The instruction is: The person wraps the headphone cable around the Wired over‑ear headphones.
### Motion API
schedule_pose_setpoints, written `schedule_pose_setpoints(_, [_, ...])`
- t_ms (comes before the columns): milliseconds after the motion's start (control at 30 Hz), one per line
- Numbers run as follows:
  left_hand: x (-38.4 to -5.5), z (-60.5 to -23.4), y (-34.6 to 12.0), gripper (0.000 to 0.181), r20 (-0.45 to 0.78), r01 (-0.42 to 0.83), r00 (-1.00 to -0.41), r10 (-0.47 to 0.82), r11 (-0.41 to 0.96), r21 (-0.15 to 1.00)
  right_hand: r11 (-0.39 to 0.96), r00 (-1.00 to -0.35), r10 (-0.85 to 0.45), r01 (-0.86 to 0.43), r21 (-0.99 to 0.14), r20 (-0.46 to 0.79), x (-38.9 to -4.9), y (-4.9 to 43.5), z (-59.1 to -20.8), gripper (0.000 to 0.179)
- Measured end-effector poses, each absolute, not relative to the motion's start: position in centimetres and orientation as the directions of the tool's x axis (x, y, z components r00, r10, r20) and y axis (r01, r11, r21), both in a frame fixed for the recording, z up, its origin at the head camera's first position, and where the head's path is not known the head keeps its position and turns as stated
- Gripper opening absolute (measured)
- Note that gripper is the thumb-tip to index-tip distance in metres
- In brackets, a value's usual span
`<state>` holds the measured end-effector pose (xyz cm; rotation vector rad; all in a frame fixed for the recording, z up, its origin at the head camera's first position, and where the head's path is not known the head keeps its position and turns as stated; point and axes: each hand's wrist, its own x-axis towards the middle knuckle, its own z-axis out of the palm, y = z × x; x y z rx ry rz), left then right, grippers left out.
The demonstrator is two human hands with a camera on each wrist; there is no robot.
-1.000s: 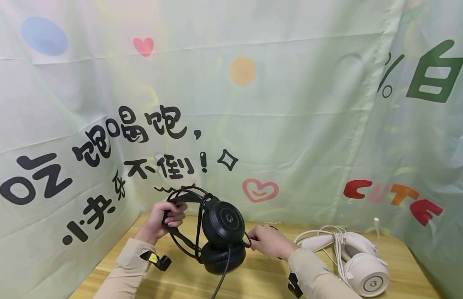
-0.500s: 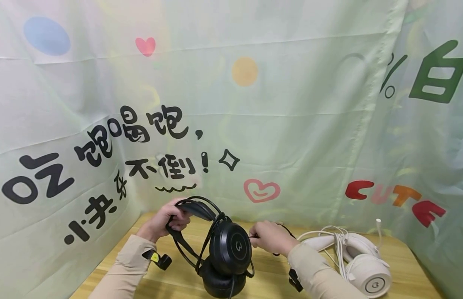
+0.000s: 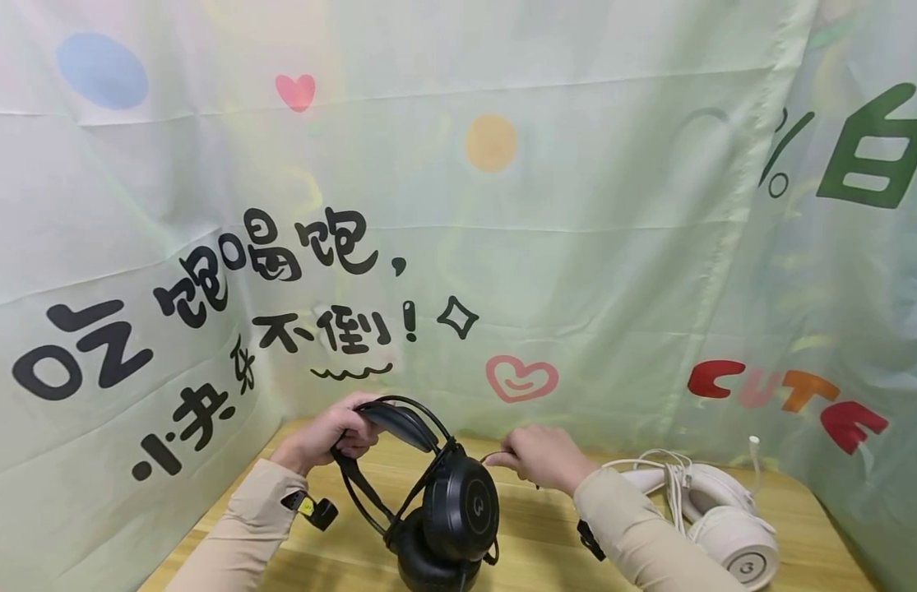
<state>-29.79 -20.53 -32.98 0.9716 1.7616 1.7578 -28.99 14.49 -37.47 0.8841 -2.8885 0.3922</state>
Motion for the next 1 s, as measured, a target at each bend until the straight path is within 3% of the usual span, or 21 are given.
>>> schedule_pose_setpoints(167, [-29.8,-32.9,-20.4,0.034,0.112,0.183,-0.667,0.736,0.016,0.983,0.814,-0.828,-0.532,-0.558,-0.163,0.176,-29.2,14.4,-37.3,0.044])
schedule_pose_setpoints(600, [-30.0,-32.4,-20.1,0.031,0.032,0.236,-0.707,0.707,0.194,0.952,0.847,-0.858,-0.482,-0.508,-0.156,0.178,-29.8,15.1,-36.2,0.038])
schedule_pose_setpoints(900, [-29.8,-32.2,-19.8,0.035,0.003,0.318,-0.769,0.639,0.378,0.869,0.866,-0.869,-0.435,-0.476,-0.155,0.237,-30.3,16.2,-35.1,0.047])
schedule_pose_setpoints(1000, [-29.8,-32.3,-19.5,0.022,0.022,0.377,-0.786,0.618,0.451,0.809,0.866,-0.868,-0.431,-0.475,-0.159,0.246,-30.4,16.4,-34.7,0.048])
